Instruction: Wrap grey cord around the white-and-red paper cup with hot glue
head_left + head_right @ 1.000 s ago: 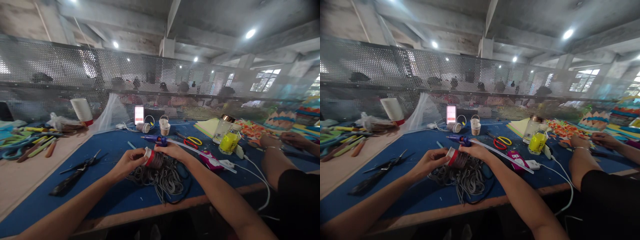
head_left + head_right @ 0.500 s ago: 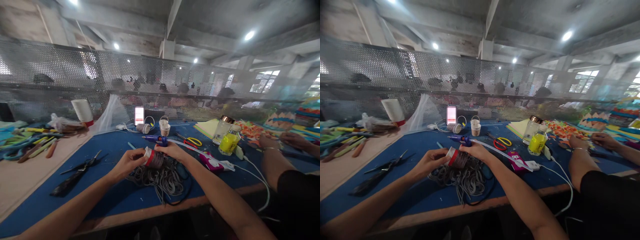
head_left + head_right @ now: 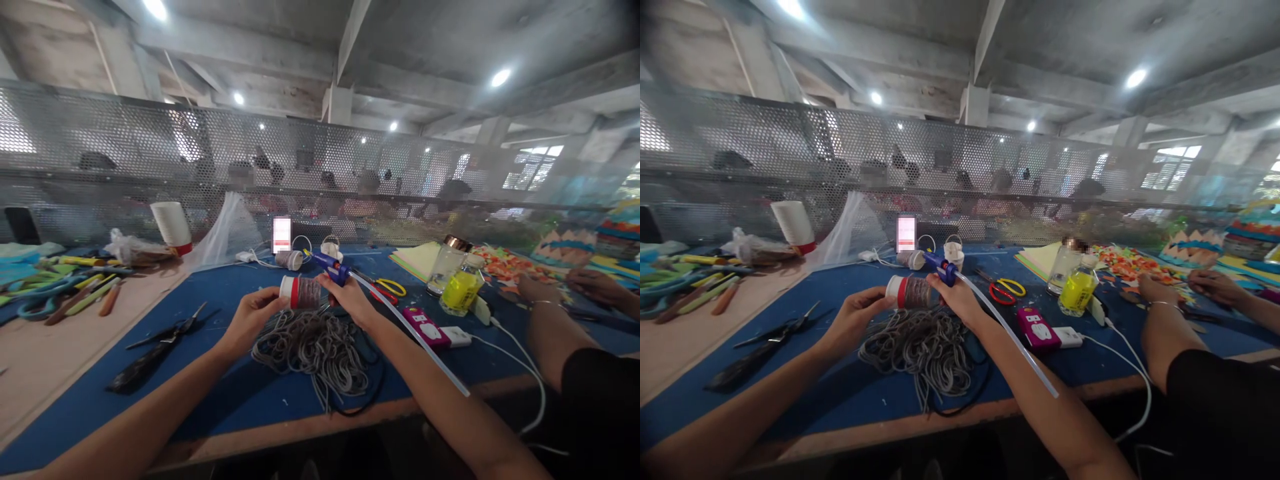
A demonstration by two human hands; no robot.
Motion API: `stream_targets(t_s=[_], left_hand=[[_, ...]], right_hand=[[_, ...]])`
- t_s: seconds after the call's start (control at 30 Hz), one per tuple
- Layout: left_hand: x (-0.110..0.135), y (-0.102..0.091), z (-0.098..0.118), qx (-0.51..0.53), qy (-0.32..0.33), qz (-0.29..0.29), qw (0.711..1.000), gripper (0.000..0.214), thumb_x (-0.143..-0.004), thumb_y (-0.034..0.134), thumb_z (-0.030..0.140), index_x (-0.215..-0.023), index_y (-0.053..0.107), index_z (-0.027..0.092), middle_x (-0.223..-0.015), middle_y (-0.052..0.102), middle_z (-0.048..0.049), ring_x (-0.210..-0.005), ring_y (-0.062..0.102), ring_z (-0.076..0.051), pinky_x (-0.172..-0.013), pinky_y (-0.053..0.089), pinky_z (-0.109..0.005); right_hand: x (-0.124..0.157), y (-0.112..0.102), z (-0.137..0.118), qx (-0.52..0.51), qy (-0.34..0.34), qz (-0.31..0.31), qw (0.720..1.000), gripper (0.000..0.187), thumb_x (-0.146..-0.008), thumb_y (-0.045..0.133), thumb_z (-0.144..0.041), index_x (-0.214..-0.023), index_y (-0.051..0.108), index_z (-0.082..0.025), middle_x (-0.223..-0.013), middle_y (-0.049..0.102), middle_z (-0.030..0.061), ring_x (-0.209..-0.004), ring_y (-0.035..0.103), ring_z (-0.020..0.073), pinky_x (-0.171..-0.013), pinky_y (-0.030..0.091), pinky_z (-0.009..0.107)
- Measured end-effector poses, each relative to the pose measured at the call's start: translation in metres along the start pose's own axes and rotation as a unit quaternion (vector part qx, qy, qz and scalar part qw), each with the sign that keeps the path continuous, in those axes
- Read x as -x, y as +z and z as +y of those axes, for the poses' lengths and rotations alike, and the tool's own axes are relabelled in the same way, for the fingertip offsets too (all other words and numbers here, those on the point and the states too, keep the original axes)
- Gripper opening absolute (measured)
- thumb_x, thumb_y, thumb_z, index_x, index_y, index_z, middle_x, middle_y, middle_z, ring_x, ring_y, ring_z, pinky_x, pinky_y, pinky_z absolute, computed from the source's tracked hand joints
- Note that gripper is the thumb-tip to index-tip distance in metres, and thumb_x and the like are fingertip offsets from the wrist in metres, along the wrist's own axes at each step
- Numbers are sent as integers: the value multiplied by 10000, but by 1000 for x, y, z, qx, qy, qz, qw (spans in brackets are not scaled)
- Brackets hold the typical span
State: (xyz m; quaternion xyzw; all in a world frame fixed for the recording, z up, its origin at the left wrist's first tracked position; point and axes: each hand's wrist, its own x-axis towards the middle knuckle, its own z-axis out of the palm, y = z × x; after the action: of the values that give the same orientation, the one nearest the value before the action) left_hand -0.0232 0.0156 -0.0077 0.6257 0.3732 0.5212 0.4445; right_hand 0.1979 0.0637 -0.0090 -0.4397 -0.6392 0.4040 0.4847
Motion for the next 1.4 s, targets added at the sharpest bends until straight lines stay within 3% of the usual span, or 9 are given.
stream_targets(t_s=[0.17,0.4,0.53,0.63,0.73,0.9,1.07,1.2,1.4], left_hand=[[-2,0,-2,1,14,10,1000,221,-822,663,331,-945,737,162,-857,717,-29,-800,612,-171,-756,450,-255],[-2,2,2,82,-57,7,995,227,-785,695,360,-861,724,148,-777,706,-47,-704,622,-166,-674,478,-254],[-3,0,0,52,-55,25,997,246,-779,690,396,-797,717,152,-753,692,-41,-681,607,-167,-658,472,-255],[-2,-1,-3,-27,-19,18,999,250,-820,641,401,-827,716,162,-764,688,-27,-697,594,-171,-648,448,-250],[0,1,-5,-134,46,9,990,230,-860,597,368,-820,700,166,-771,671,-15,-712,576,-164,-660,427,-244],[2,6,-7,-294,179,-12,939,179,-882,570,285,-837,695,166,-854,669,-50,-794,597,-178,-752,439,-261],[2,8,-11,-344,248,-33,905,146,-885,566,238,-815,678,175,-848,662,-56,-787,597,-169,-755,444,-261],[3,7,-9,-336,214,-34,916,174,-890,558,259,-825,691,168,-847,668,-60,-786,601,-178,-751,443,-267],[0,3,-10,-210,84,22,974,243,-869,586,369,-848,723,170,-808,694,-28,-755,609,-188,-704,437,-262]], right_hand=[[1,1,-3,-15,-9,-26,1000,455,-758,662,-563,-1043,683,-209,-693,610,-15,-495,480,88,-509,426,230],[4,2,-10,-32,-20,-32,999,453,-720,718,-492,-1065,691,-199,-819,656,7,-521,449,75,-511,417,227],[12,4,-23,5,-18,-20,1000,458,-706,734,-477,-1055,713,-181,-742,648,8,-552,473,102,-524,416,240],[18,6,-33,8,-83,29,996,366,-722,727,-453,-955,721,-171,-871,682,35,-722,576,146,-683,471,270],[21,7,-38,-9,-122,28,992,335,-733,715,-442,-915,710,-162,-922,693,52,-853,615,182,-794,477,297],[19,9,-31,-4,-113,-4,994,335,-743,692,-459,-895,698,-160,-915,706,52,-896,634,206,-818,477,319],[13,8,-17,21,-117,-18,993,283,-752,684,-418,-854,688,-154,-892,696,41,-860,626,192,-786,470,299],[12,7,-14,19,-115,-22,993,280,-756,671,-398,-890,686,-153,-821,676,19,-781,606,166,-745,465,276],[20,8,-27,26,-120,-52,991,261,-789,647,-403,-860,676,-153,-776,645,7,-725,570,141,-703,440,250]])
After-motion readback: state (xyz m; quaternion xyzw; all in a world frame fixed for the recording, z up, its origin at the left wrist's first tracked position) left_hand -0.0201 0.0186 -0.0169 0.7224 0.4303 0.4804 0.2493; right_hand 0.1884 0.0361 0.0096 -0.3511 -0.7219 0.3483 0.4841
